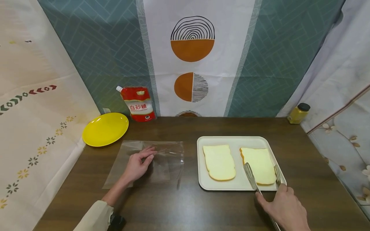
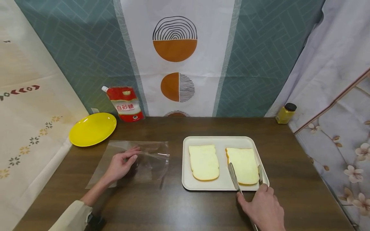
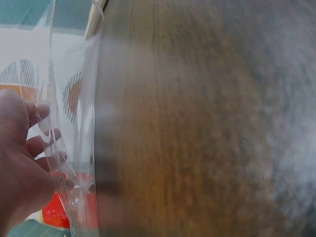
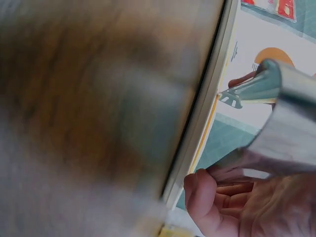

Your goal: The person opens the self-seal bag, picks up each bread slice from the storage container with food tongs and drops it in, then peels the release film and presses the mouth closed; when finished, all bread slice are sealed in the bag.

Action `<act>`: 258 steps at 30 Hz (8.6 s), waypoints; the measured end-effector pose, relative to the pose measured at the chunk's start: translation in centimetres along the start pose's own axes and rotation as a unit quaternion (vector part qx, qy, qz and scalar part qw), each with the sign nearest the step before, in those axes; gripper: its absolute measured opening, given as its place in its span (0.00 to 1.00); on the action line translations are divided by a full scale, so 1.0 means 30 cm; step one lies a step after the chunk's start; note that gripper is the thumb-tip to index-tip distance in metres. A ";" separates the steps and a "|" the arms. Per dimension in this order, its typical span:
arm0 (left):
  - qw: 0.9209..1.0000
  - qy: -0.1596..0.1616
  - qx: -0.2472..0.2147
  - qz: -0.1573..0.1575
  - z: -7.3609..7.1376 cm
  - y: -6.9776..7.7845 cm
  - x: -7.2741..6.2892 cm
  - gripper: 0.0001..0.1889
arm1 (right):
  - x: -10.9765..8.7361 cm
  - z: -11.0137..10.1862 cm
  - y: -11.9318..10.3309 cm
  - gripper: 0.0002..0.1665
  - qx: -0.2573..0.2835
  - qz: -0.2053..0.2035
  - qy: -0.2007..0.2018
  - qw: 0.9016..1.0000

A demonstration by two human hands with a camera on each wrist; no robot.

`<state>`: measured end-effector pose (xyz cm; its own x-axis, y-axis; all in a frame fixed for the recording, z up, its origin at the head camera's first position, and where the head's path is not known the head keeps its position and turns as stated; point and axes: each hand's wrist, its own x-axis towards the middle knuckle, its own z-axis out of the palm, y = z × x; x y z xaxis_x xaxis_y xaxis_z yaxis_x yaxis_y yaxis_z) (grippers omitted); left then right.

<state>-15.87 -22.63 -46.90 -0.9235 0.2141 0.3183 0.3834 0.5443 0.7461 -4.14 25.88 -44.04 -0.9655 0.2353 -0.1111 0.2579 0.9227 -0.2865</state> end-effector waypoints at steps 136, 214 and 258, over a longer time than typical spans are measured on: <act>0.998 0.032 0.016 0.043 0.043 0.015 -0.006 0.12 | 0.170 0.101 -0.563 0.30 -0.113 -0.479 0.121 0.862; 0.993 0.094 -0.070 0.032 0.040 0.087 0.038 0.09 | 0.223 0.102 -0.765 0.26 -0.122 -0.479 0.065 0.867; 0.984 0.089 -0.140 0.061 0.076 0.138 0.044 0.10 | 0.233 0.159 -0.814 0.32 -0.118 -0.498 0.066 0.856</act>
<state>-15.54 -18.24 -44.71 -0.8627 0.1044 0.4948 0.5032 0.2740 0.8196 -17.03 3.53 -42.35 -0.7016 -0.6868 0.1898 -0.6957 0.7179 0.0261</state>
